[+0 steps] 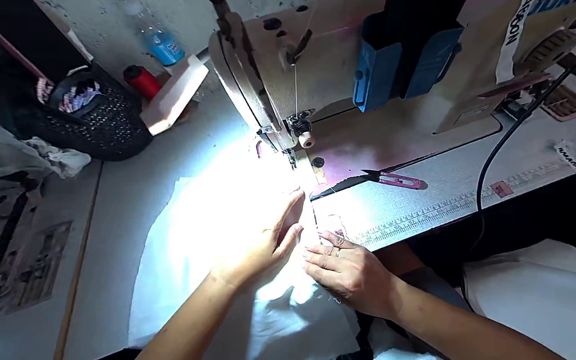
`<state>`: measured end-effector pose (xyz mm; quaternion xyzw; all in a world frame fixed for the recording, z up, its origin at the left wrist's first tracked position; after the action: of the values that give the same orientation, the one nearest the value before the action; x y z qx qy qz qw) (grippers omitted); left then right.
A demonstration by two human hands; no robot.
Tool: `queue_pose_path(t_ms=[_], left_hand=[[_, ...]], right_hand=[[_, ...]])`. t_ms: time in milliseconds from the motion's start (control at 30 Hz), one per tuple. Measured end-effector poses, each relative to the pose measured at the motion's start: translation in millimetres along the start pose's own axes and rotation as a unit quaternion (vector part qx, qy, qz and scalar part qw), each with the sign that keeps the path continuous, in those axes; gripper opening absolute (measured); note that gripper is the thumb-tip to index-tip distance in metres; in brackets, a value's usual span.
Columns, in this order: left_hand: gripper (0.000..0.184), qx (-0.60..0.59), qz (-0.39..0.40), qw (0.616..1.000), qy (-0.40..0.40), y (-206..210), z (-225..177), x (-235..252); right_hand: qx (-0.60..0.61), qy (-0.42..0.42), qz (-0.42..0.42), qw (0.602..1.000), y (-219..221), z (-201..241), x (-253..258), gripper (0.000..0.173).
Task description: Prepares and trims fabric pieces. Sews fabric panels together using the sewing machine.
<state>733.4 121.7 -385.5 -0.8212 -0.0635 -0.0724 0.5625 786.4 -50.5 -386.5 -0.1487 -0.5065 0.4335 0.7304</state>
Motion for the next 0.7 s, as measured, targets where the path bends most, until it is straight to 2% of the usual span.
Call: queue_pose_path(t_ms=[167,333,700], left_hand=[[0.057,0.039,-0.007,0.999,-0.019,1.6,-6.1,1.1],[0.059,0.056,-0.014,0.998,0.010,2.2,-8.6,9.3],[0.064,0.047,-0.021,0.999,-0.006,2.3,-6.5,10.3]], right_hand=[[0.013,0.016,0.001,1.000,-5.0,-4.7,-7.4,0.025],[0.019,0.013,-0.001,1.000,-7.8,-5.0,-10.8,0.024],[0.029,0.020,-0.015,0.999,-9.6,-3.7,-20.8,0.023]])
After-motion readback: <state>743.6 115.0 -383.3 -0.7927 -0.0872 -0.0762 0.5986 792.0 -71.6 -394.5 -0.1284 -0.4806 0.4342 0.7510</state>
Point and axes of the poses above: each hand's wrist, its own x-axis towards the middle knuckle, its own y-axis out of the palm, z = x × y, the point moved 6 cm from there along x, towards the middle knuckle, and after that the axes turned 8 degrees about y, right-handed, at the moved point
